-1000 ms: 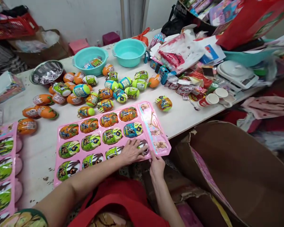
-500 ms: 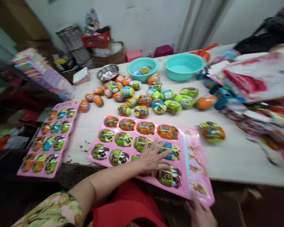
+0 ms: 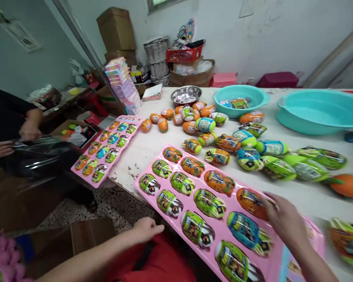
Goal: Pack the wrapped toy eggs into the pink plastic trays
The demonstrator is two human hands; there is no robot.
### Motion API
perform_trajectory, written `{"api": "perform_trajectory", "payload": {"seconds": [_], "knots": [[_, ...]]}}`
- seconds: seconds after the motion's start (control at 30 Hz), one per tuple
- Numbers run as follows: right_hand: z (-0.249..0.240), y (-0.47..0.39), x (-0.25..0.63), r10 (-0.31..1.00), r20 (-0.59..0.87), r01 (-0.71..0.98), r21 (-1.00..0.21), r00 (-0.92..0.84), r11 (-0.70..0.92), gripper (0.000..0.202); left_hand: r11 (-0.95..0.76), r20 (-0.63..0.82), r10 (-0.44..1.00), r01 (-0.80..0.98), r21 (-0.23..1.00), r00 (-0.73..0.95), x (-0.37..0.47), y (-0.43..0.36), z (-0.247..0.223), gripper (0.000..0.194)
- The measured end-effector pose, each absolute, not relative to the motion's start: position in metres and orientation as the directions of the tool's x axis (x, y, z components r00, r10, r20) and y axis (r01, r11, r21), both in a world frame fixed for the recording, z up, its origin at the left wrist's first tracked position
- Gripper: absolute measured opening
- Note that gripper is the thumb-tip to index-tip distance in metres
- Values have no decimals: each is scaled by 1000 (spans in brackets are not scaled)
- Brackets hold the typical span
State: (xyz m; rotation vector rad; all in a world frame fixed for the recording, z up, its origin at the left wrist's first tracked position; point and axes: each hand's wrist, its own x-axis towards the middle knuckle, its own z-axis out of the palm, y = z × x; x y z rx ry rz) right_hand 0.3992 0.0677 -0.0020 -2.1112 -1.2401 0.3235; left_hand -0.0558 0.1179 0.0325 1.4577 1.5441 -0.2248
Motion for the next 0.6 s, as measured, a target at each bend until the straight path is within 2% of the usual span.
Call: {"api": "perform_trajectory", "payload": {"seconds": [0.07, 0.1, 0.17, 0.27, 0.33, 0.43, 0.6], "knots": [[-4, 113, 401, 857, -70, 623, -657, 510, -424, 43, 619, -808, 581, 589, 520, 102, -77, 115, 16, 61], [-7, 132, 401, 851, -159, 559, -692, 500, -457, 40, 710, -811, 578, 432, 556, 95, -80, 116, 7, 64], [-15, 159, 402, 851, -305, 423, -764, 428, -486, 37, 762, -800, 575, 244, 600, 170, -77, 120, -6, 65], [-19, 170, 405, 856, -398, 333, -799, 331, -501, 47, 823, -818, 491, 147, 548, 301, -59, 120, -18, 60], [-13, 168, 405, 852, -443, 325, -792, 279, -518, 59, 826, -807, 546, 21, 564, 224, -48, 115, -19, 59], [5, 164, 395, 869, -444, 323, -807, 219, -494, 70, 727, -723, 686, -87, 681, 80, -41, 110, -9, 57], [36, 165, 355, 953, -230, 463, -835, 197, -297, 67, 610, -612, 791, -73, 789, -7, -61, 122, 33, 50]]}}
